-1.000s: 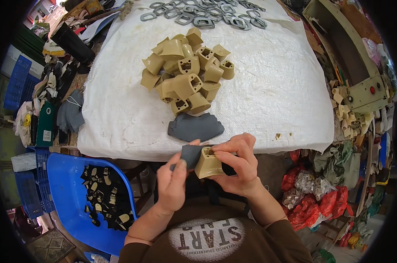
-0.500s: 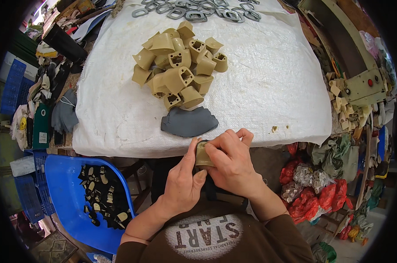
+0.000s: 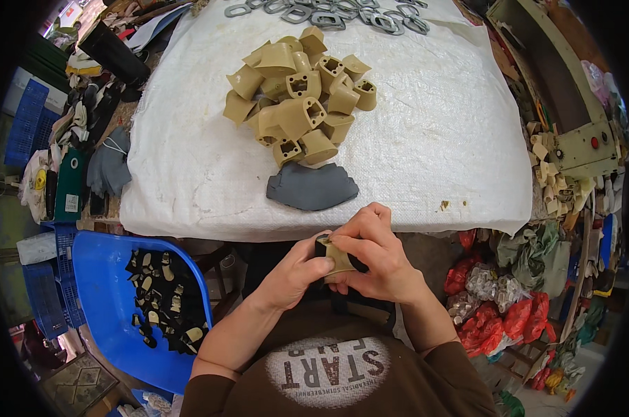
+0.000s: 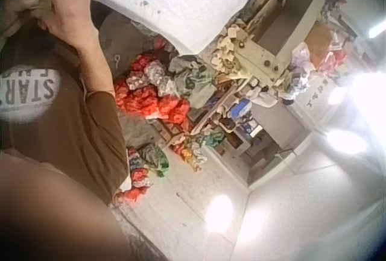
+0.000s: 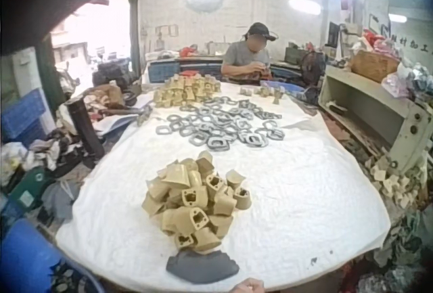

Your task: Assembling plastic shoe heel components with grey base pads by hand.

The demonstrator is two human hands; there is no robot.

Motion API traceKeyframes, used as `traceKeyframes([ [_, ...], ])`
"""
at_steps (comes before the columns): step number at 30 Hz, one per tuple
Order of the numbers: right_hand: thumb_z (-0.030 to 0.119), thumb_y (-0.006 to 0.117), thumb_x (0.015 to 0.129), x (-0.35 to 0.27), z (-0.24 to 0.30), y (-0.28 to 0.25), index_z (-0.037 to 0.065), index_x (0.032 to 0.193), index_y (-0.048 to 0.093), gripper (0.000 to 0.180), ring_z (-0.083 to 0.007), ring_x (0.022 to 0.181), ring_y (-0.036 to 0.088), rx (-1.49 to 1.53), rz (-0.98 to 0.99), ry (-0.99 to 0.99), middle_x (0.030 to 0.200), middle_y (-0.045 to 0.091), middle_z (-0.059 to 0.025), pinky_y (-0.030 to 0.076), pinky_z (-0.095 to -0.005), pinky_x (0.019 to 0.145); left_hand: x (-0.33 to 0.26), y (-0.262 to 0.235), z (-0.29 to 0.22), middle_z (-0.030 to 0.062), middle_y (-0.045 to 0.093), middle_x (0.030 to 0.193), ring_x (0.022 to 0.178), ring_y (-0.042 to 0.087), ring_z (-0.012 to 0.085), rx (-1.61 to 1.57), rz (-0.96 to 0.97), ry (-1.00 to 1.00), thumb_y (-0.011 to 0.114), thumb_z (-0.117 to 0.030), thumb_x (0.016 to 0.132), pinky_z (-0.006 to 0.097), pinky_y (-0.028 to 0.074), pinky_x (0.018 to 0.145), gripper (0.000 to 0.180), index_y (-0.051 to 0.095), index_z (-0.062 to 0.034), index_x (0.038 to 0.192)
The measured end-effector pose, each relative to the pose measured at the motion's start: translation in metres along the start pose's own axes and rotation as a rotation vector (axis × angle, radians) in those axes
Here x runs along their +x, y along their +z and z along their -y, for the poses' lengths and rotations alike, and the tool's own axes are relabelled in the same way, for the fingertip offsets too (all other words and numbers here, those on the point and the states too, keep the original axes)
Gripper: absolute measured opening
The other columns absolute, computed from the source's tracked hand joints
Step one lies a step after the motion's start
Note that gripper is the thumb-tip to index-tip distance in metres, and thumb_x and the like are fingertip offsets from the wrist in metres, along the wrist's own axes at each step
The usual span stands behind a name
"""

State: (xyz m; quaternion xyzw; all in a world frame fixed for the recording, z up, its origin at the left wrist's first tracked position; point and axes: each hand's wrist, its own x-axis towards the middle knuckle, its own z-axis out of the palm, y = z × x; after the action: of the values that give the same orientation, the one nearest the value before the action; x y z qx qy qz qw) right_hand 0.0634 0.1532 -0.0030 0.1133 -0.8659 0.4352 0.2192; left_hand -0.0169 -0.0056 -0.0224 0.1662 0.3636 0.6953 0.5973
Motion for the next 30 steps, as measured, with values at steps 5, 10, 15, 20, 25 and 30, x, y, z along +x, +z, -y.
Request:
traceKeyframes([
  [5, 0.018, 0.082, 0.052, -0.002, -0.004, 0.0, 0.007, 0.094, 0.059, 0.05, -0.0194, 0.079, 0.05, 0.012, -0.019, 0.009, 0.087, 0.053, -0.0027, 0.029, -0.0368, 0.079, 0.001, 0.005, 0.0, 0.0051, 0.055, 0.089, 0.081, 0.053, 0.0114, 0.118, -0.085, -0.007, 0.048, -0.028, 0.09, 0.023, 0.044, 0.072, 0.036, 0.046, 0.0013, 0.112],
  [10, 0.022, 0.082, 0.058, -0.004, -0.007, -0.005, 0.006, 0.099, 0.058, 0.05, -0.0214, 0.076, 0.052, -0.016, -0.071, 0.054, 0.088, 0.059, -0.0055, 0.033, -0.0359, 0.079, -0.013, 0.003, 0.016, 0.0062, 0.055, 0.094, 0.086, 0.048, 0.0121, 0.407, -0.438, 0.606, 0.061, -0.023, 0.087, 0.026, 0.04, 0.076, 0.041, 0.048, 0.0029, 0.116],
  [15, 0.023, 0.082, 0.059, -0.005, -0.006, -0.004, 0.006, 0.094, 0.058, 0.046, -0.0215, 0.075, 0.053, 0.007, -0.074, 0.083, 0.087, 0.06, -0.0057, 0.034, -0.0346, 0.077, -0.005, -0.002, 0.012, 0.0042, 0.053, 0.068, 0.06, 0.048, 0.0173, 0.898, -0.348, 0.864, 0.069, -0.012, 0.081, 0.026, 0.039, 0.055, 0.02, 0.064, -0.0021, 0.098],
  [20, 0.016, 0.081, 0.059, -0.005, 0.0, -0.002, 0.005, 0.092, 0.057, 0.042, -0.0219, 0.076, 0.053, 0.08, -0.028, 0.101, 0.086, 0.06, -0.0058, 0.035, -0.0353, 0.076, -0.003, 0.003, 0.009, 0.0024, 0.045, 0.059, 0.053, 0.044, 0.0189, 1.214, -0.392, 1.018, 0.073, -0.015, 0.076, 0.028, 0.035, 0.047, 0.018, 0.062, -0.0039, 0.084],
  [25, 0.009, 0.08, 0.056, -0.004, 0.001, -0.001, 0.006, 0.093, 0.059, 0.042, -0.0226, 0.078, 0.053, 0.117, -0.012, 0.066, 0.09, 0.061, -0.0063, 0.037, -0.0353, 0.077, -0.002, 0.005, 0.003, 0.0036, 0.046, 0.062, 0.054, 0.041, 0.0185, 1.245, -0.232, 1.074, 0.071, -0.021, 0.08, 0.03, 0.036, 0.049, 0.023, 0.058, -0.0027, 0.085],
  [30, 0.008, 0.079, 0.054, 0.0, 0.001, -0.006, 0.008, 0.096, 0.061, 0.046, -0.025, 0.084, 0.053, -0.074, -0.099, -0.031, 0.097, 0.063, -0.0033, 0.036, -0.0371, 0.08, -0.009, 0.005, 0.008, 0.0071, 0.051, 0.085, 0.073, 0.048, 0.0134, 0.835, -0.516, 0.807, 0.059, -0.041, 0.085, 0.03, 0.042, 0.066, 0.046, 0.05, 0.0001, 0.105],
])
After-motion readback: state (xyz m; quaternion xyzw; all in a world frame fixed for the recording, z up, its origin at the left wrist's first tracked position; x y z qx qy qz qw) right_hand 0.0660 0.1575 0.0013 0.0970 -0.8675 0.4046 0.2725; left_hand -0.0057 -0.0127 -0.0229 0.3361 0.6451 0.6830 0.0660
